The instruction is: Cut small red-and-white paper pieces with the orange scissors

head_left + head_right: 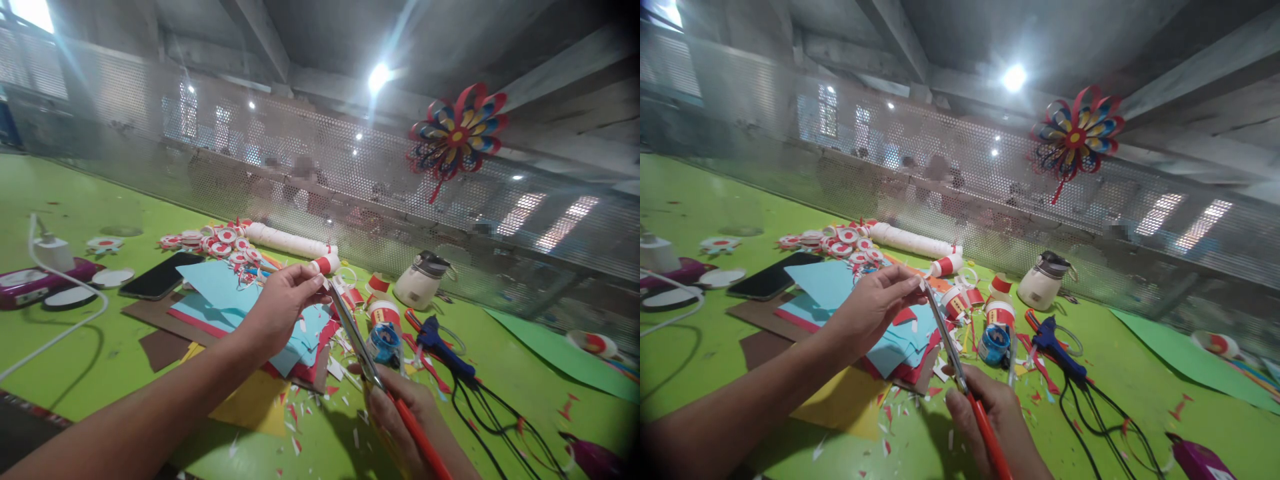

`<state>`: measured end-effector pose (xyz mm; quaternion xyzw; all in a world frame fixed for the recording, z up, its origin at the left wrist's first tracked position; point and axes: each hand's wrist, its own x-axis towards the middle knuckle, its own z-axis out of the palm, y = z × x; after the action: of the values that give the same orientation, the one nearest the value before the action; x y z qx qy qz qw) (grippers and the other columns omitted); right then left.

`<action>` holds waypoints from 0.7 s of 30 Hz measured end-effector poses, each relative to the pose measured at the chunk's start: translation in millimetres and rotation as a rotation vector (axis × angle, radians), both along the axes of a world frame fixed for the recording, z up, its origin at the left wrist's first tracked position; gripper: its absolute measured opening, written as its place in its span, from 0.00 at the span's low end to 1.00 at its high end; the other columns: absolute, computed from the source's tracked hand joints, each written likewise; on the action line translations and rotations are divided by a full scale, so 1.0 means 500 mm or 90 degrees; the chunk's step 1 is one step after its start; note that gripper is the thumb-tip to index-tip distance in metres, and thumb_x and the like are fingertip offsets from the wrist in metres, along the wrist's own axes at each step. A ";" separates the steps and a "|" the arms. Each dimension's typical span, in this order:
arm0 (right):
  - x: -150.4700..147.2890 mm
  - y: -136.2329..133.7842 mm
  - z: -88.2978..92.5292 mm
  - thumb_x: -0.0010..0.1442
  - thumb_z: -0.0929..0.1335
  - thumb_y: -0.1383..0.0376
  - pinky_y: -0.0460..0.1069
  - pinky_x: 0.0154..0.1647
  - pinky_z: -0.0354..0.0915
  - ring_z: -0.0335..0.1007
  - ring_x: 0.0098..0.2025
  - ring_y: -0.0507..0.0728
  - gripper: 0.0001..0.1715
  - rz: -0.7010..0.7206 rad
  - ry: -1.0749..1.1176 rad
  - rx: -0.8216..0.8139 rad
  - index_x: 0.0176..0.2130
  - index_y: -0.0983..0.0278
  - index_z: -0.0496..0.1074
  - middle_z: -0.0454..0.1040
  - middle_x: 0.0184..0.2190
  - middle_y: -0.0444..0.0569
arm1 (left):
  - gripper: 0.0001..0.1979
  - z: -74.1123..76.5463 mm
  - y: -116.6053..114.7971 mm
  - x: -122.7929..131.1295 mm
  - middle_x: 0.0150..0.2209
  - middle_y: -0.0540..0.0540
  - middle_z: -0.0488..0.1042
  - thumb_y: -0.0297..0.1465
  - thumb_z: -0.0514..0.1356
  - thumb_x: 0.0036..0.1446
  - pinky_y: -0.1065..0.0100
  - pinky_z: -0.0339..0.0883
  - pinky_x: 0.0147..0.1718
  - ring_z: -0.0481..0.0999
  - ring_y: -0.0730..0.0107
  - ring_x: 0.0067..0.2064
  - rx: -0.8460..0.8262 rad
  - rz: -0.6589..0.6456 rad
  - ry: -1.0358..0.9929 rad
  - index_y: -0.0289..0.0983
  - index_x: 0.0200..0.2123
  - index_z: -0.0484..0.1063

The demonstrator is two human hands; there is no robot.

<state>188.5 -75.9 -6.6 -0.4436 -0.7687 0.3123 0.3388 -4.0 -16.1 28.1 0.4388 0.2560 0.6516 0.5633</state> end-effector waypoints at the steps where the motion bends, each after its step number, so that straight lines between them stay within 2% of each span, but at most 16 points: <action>1: 0.000 0.000 0.001 0.59 0.59 0.51 0.43 0.17 0.46 0.46 0.18 0.49 0.25 -0.001 -0.001 -0.002 0.40 0.67 0.71 0.50 0.17 0.39 | 0.05 0.000 0.000 0.000 0.25 0.46 0.71 0.26 0.60 0.48 0.65 0.65 0.36 0.70 0.73 0.29 0.001 -0.002 -0.004 0.32 0.23 0.68; 10: 0.005 0.003 -0.006 0.60 0.59 0.52 0.43 0.16 0.46 0.46 0.17 0.48 0.25 0.021 0.012 -0.012 0.42 0.68 0.70 0.50 0.16 0.38 | 0.05 0.000 0.001 0.000 0.25 0.46 0.71 0.26 0.60 0.48 0.64 0.65 0.37 0.71 0.72 0.29 0.005 -0.004 -0.007 0.32 0.23 0.67; 21: 0.009 0.008 -0.019 0.60 0.59 0.51 0.44 0.15 0.45 0.46 0.17 0.48 0.26 0.012 0.014 -0.015 0.40 0.69 0.70 0.49 0.16 0.38 | 0.05 -0.001 0.001 0.001 0.25 0.46 0.71 0.26 0.59 0.48 0.63 0.66 0.37 0.71 0.72 0.29 0.007 -0.006 -0.009 0.32 0.23 0.67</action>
<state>193.2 -72.0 -16.3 -0.4370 -0.7652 0.3293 0.3393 -3.4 -15.7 27.6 0.4387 0.2464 0.6536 0.5654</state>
